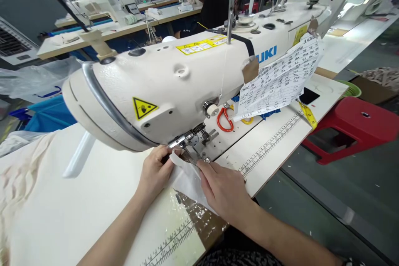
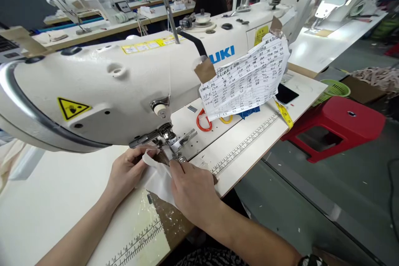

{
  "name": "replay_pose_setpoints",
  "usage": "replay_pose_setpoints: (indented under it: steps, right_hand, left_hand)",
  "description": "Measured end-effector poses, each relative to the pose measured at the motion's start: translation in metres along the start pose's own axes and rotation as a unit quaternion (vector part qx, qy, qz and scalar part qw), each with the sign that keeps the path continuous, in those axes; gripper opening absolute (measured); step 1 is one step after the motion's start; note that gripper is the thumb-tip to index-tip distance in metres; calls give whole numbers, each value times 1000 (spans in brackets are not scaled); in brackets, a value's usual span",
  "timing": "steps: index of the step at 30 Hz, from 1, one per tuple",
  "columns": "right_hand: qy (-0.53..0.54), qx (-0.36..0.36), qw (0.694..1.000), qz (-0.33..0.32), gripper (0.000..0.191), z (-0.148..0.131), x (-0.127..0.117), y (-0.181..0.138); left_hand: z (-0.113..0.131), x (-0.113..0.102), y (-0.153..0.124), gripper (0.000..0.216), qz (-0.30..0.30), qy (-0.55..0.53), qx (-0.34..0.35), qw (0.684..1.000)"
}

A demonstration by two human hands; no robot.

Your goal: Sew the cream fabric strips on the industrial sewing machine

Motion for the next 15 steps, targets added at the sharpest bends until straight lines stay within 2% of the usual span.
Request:
replay_pose_setpoints:
  steps: [8, 15]
  right_hand:
    - [-6, -6, 1000, 7, 26, 1, 3, 1]
    - [1, -6, 1000, 11, 24, 2, 3, 1]
  left_hand:
    - [0, 1, 0, 32, -6, -7, -10, 1000]
    - [0, 1, 0, 31, 4, 7, 10, 1000]
Point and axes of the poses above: each hand's wrist, its own y-axis towards the middle knuckle, its own x-axis out of the palm, z = x × y, the point moved 2 cm from there along y, towards the middle knuckle, and after that the axes turned 10 degrees about y, right-handed, at the moved point
